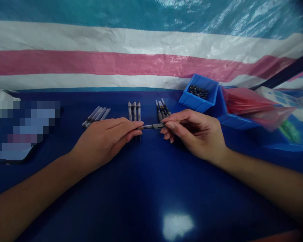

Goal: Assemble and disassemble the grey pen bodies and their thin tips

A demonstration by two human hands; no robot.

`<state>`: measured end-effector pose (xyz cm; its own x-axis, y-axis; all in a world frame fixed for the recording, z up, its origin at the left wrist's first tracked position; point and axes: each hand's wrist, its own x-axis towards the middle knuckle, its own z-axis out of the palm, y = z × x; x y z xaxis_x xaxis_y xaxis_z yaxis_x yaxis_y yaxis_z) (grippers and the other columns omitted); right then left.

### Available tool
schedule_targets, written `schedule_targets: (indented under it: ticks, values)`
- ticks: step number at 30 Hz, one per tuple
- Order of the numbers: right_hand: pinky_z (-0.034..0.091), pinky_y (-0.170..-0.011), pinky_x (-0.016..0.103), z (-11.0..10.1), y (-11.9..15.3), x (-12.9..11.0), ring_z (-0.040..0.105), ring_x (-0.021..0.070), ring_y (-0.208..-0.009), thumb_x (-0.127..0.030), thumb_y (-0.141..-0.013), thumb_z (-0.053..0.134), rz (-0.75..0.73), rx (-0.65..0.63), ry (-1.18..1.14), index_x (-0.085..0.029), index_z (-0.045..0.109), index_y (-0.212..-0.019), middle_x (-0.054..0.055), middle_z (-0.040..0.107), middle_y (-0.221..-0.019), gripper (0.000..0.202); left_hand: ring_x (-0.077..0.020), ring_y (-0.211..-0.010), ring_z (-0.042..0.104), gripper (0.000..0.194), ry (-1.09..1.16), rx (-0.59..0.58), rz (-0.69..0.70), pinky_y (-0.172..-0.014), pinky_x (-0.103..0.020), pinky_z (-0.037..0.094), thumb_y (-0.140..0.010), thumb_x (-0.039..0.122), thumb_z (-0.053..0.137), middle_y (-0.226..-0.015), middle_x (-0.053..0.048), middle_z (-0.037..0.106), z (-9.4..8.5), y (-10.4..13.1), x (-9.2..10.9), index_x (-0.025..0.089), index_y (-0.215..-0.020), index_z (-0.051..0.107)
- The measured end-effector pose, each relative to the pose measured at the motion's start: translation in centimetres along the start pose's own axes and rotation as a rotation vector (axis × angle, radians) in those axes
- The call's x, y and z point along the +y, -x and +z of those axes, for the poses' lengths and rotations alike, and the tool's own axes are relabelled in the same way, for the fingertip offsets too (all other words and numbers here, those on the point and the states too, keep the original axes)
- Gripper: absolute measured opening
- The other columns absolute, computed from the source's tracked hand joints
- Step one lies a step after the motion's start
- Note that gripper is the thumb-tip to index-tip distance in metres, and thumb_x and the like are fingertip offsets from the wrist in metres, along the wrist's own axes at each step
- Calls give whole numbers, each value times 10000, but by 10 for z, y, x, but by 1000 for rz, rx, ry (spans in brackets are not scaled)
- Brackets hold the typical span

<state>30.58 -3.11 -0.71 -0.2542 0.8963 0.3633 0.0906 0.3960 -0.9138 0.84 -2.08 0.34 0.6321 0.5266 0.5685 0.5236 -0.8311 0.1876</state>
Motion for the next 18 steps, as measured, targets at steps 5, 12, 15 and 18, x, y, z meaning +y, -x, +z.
schedule_targets:
  ticks: [5,12,15,18]
  values:
    - [749,-713,307,1,1,-1,869,173,-806,-283,-1101,857,-11,1,-7,-249,882,-1201,32,902,-997,109,-172,-937,843,255,27,-7,-5,-863,-230,653,-1211,228,645,-1131,-59,880,0,0,-2,191,-1422,782]
    - [759,-701,311,2,0,-4,869,177,-783,-300,-1095,861,1,-4,14,-229,878,-1168,37,904,-967,103,-174,-921,828,227,110,-37,-67,-849,-228,646,-1191,224,669,-1101,-46,857,0,1,-4,190,-1377,795]
    - [750,-701,278,1,-2,-5,858,156,-758,-280,-1090,861,-12,-16,25,-221,869,-1150,30,889,-930,85,-169,-857,804,189,139,-53,-101,-814,-244,642,-1191,274,684,-1062,-37,846,3,2,-4,207,-1328,796]
    - [721,-691,240,0,-4,-4,830,130,-726,-268,-1094,851,-12,-40,7,-199,854,-1141,24,867,-886,84,-197,-992,802,174,158,-97,-90,-917,-299,651,-1185,271,693,-1161,-50,833,5,-2,-5,221,-1335,764]
